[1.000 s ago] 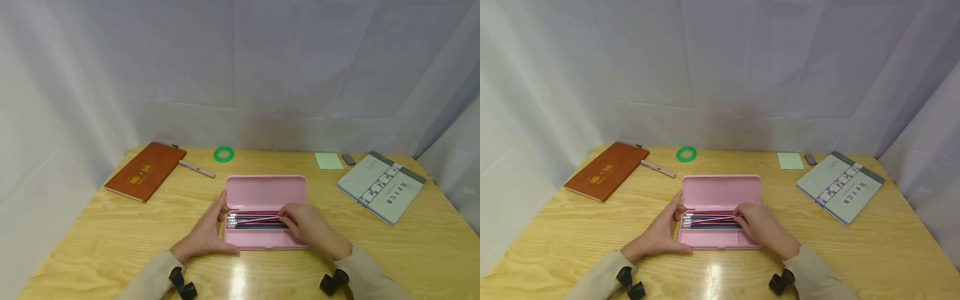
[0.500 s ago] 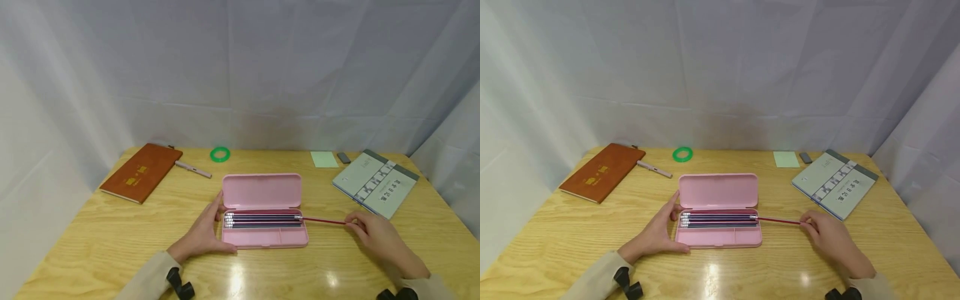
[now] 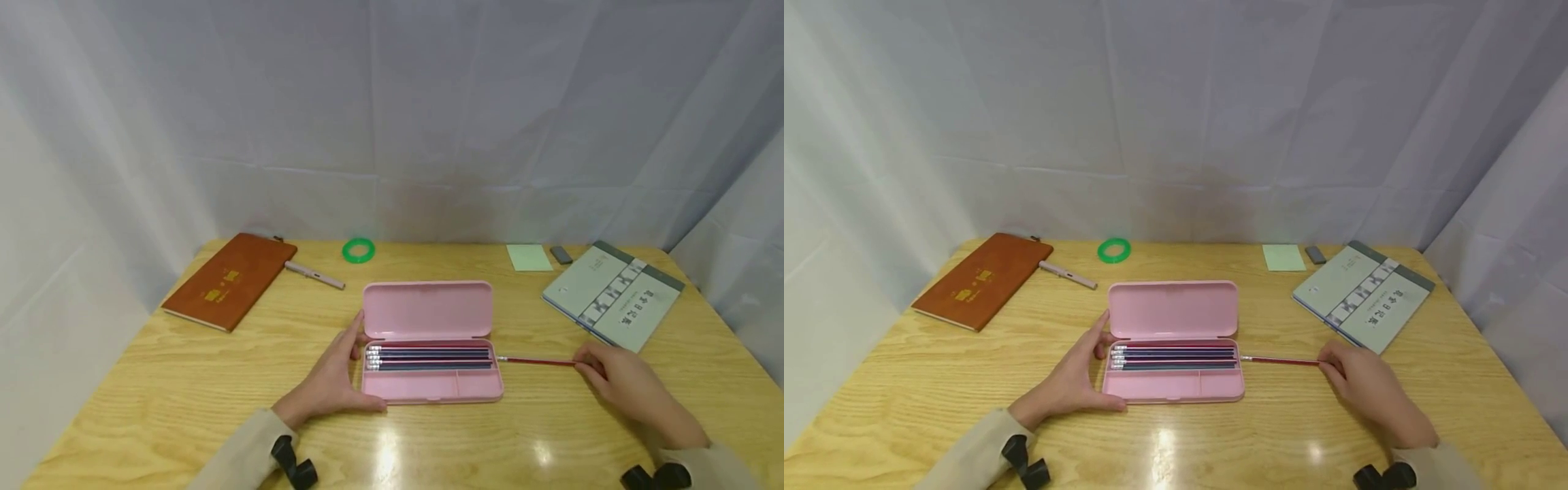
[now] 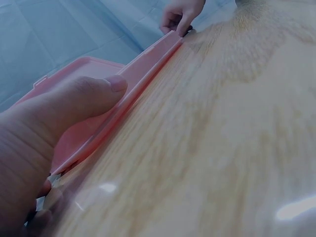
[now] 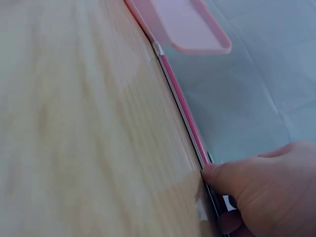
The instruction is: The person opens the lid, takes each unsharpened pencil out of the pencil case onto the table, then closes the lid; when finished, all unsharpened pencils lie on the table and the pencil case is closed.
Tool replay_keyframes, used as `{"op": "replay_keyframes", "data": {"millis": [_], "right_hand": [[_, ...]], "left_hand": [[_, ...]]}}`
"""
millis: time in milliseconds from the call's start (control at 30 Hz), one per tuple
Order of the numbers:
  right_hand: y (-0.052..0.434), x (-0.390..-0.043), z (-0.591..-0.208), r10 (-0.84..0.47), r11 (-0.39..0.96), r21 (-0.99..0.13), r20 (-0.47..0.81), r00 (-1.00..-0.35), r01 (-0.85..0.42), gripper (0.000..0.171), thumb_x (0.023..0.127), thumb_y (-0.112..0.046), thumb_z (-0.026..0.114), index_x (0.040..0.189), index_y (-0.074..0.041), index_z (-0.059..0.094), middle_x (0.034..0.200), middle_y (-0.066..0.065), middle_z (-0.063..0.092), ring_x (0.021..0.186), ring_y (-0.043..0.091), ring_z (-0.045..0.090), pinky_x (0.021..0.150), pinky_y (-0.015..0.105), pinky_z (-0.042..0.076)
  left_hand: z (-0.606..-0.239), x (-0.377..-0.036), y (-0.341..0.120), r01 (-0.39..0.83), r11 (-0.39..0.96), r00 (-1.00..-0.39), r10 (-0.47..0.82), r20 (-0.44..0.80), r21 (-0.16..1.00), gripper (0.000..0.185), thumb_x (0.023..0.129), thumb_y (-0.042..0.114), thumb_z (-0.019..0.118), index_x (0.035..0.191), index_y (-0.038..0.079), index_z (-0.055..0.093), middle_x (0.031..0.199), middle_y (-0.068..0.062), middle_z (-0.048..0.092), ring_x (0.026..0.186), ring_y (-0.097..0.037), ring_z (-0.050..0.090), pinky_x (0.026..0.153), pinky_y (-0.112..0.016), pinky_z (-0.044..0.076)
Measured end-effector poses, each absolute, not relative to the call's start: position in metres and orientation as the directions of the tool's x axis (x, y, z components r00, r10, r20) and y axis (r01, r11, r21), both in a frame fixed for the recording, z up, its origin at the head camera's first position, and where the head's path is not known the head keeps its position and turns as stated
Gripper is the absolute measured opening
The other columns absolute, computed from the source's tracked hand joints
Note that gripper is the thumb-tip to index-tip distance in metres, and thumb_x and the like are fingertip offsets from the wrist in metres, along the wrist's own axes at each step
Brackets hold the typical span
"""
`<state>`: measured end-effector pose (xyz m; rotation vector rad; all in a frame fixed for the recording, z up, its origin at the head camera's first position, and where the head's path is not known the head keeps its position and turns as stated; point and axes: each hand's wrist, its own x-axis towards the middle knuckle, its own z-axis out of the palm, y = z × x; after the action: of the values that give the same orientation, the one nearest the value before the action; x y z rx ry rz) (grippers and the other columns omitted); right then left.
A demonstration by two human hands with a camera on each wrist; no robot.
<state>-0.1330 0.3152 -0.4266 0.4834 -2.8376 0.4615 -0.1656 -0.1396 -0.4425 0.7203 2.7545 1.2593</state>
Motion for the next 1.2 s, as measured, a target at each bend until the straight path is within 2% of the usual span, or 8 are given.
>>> {"op": "replay_keyframes", "data": {"millis": [100, 233, 333, 533, 767, 900, 1000, 1200], "right_hand": [[0.305, -0.139, -0.425, -0.289, 0.886, -0.298, 0.244, -0.926, -0.355, 0.009, 0.086, -0.01, 0.071, 0.091, -0.014, 0.065, 0.063, -0.013, 0.043, 0.056, -0.002, 0.034, 0.052, 0.022, 0.031], [0.283, -0.148, -0.421, -0.317, 0.854, -0.356, 0.223, -0.922, -0.38, 0.01, 0.088, -0.011, 0.068, 0.098, -0.011, 0.065, 0.063, -0.013, 0.045, 0.056, -0.002, 0.037, 0.052, 0.021, 0.034], [0.261, -0.156, -0.42, -0.355, 0.825, -0.375, 0.238, -0.904, -0.423, 0.01, 0.089, -0.011, 0.067, 0.099, -0.012, 0.065, 0.063, -0.014, 0.045, 0.056, -0.003, 0.038, 0.053, 0.02, 0.035], [0.215, -0.171, -0.419, -0.481, 0.746, -0.34, 0.321, -0.816, -0.573, 0.009, 0.087, -0.013, 0.07, 0.094, -0.015, 0.066, 0.062, -0.016, 0.044, 0.055, -0.004, 0.036, 0.052, 0.019, 0.034], [0.173, -0.18, -0.418, -0.546, 0.752, -0.2, 0.346, -0.763, -0.628, 0.008, 0.083, -0.026, 0.075, 0.082, -0.019, 0.072, 0.068, -0.013, 0.06, 0.06, -0.001, 0.048, 0.057, 0.022, 0.041], [0.159, -0.18, -0.418, -0.572, 0.743, -0.167, 0.345, -0.744, -0.648, 0.012, 0.082, -0.029, 0.076, 0.084, -0.017, 0.074, 0.074, -0.008, 0.068, 0.062, 0.002, 0.056, 0.059, 0.025, 0.046], [0.153, -0.179, -0.418, -0.572, 0.738, -0.192, 0.33, -0.751, -0.647, 0.014, 0.082, -0.029, 0.076, 0.088, -0.016, 0.074, 0.078, -0.006, 0.071, 0.065, 0.003, 0.059, 0.06, 0.025, 0.048], [0.15, -0.178, -0.418, -0.595, 0.724, -0.187, 0.316, -0.739, -0.664, 0.008, 0.084, -0.022, 0.074, 0.086, -0.014, 0.074, 0.079, -0.004, 0.071, 0.068, 0.007, 0.064, 0.064, 0.028, 0.052]], "left_hand": [[-0.442, -0.165, -0.14, 0.396, 0.567, -0.894, 0.419, 0.161, 0.723, 0.142, 0.048, 0.052, 0.092, 0.156, 0.025, 0.003, 0.119, 0.006, 0.051, 0.094, -0.012, 0.041, 0.081, -0.025, 0.039], [-0.442, -0.164, -0.141, 0.4, 0.566, -0.893, 0.419, 0.166, 0.721, 0.143, 0.048, 0.052, 0.092, 0.156, 0.025, 0.003, 0.119, 0.006, 0.051, 0.094, -0.012, 0.041, 0.081, -0.025, 0.039], [-0.443, -0.164, -0.141, 0.401, 0.566, -0.893, 0.418, 0.168, 0.72, 0.143, 0.048, 0.052, 0.092, 0.156, 0.024, 0.003, 0.118, 0.006, 0.051, 0.094, -0.012, 0.041, 0.081, -0.025, 0.039], [-0.444, -0.165, -0.141, 0.398, 0.567, -0.893, 0.419, 0.163, 0.722, 0.143, 0.048, 0.051, 0.092, 0.156, 0.024, 0.004, 0.117, 0.006, 0.05, 0.095, -0.012, 0.041, 0.082, -0.026, 0.039], [-0.443, -0.165, -0.139, 0.417, 0.568, -0.885, 0.431, 0.175, 0.71, 0.141, 0.05, 0.052, 0.092, 0.156, 0.021, 0.004, 0.116, 0.004, 0.051, 0.094, -0.012, 0.041, 0.082, -0.026, 0.039], [-0.441, -0.165, -0.139, 0.418, 0.577, -0.885, 0.434, 0.169, 0.702, 0.141, 0.05, 0.052, 0.092, 0.156, 0.019, 0.005, 0.115, 0.002, 0.051, 0.093, -0.012, 0.04, 0.08, -0.026, 0.038], [-0.439, -0.164, -0.139, 0.408, 0.584, -0.888, 0.432, 0.157, 0.702, 0.141, 0.05, 0.051, 0.092, 0.156, 0.02, 0.004, 0.115, 0.001, 0.051, 0.093, -0.012, 0.04, 0.08, -0.027, 0.038], [-0.439, -0.164, -0.139, 0.407, 0.589, -0.889, 0.431, 0.156, 0.698, 0.142, 0.05, 0.049, 0.093, 0.156, 0.019, 0.005, 0.116, 0.001, 0.051, 0.094, -0.012, 0.041, 0.081, -0.027, 0.039]]}}
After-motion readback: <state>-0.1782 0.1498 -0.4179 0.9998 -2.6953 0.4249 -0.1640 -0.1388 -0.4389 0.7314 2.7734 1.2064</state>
